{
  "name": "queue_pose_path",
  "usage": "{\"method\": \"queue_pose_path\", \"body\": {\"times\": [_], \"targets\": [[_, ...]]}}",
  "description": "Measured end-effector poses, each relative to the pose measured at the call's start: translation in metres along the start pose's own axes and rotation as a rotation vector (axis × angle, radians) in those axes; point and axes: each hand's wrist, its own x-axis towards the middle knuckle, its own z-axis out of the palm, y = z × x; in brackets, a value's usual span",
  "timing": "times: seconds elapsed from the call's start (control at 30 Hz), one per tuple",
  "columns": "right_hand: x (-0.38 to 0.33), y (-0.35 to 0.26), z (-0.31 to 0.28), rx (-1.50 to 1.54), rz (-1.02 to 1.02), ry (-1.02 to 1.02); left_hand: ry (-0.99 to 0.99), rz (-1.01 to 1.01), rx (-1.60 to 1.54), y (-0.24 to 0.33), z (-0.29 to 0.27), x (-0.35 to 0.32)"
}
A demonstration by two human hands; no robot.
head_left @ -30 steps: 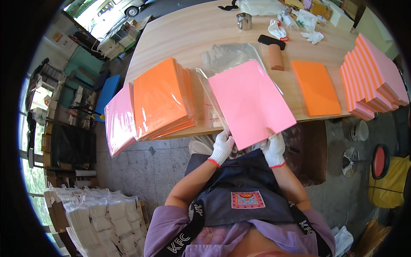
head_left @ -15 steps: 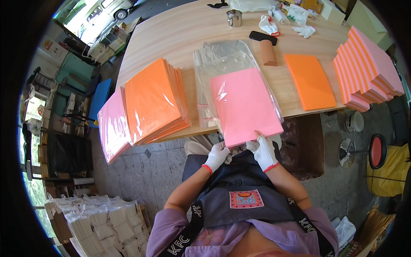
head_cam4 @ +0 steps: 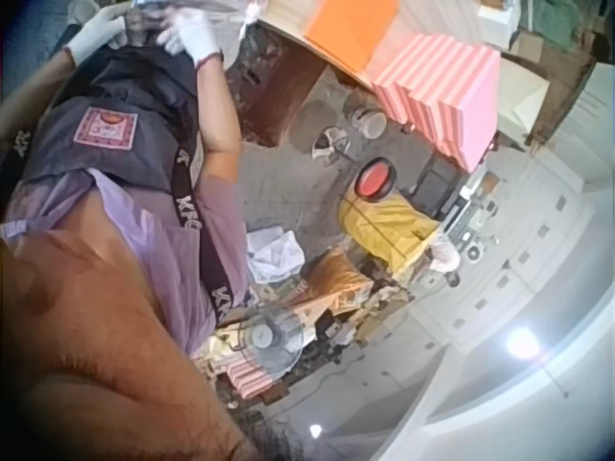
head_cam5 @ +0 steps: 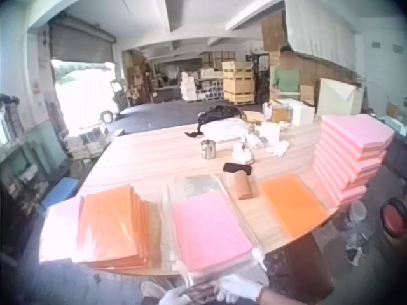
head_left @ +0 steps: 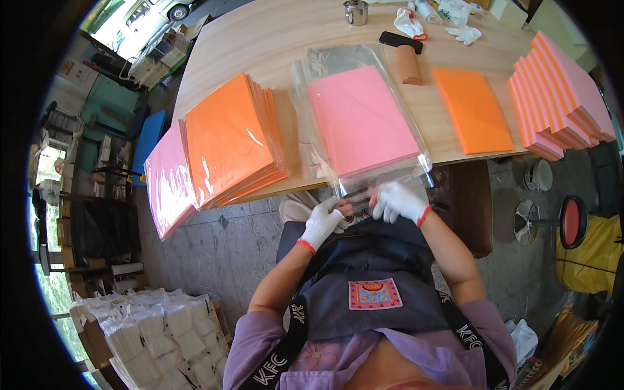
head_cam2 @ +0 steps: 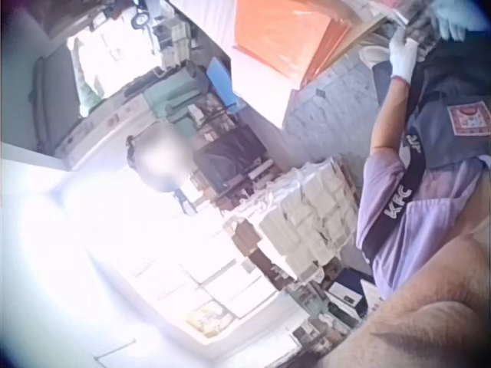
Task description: The person places orange and pink rectangular sheets into clear plastic bags on a wooden table. They handle the sheets one by one, alternating between the two colors, and arrange the filled bags into stacks on the table.
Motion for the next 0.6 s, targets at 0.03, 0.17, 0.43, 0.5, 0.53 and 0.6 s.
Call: {"method": "queue_pose_path", "body": {"times": [0.03, 0.17, 0.43, 0.5, 0.53, 0.6], "targets": [[-0.001, 0.008, 0.008, -0.142, -0.092, -0.087, 0.037, 0.019, 0.003, 0.0, -0.001, 0.0], [-0.001, -0.023, 0.008, -1.058, -0.903, 0.581, 0.16, 0.068, -0.066, -0.004, 0.003, -0.018], [0.045, -0.032, -0.028, -1.371, -0.901, 0.507, 0.06, -0.017, -0.13, -0.008, -0.021, -0.009], [0.023, -0.028, 0.007, -1.398, -0.986, 0.501, 0.106, -0.016, -0.07, -0.007, -0.022, -0.011], [0.023, -0.013, 0.023, -1.412, -0.95, 0.495, 0.123, -0.016, -0.035, -0.008, -0.022, -0.01], [0.029, 0.009, 0.048, -1.279, -1.012, 0.446, 0.11, 0.013, -0.134, -0.018, -0.023, -0.009]]}}
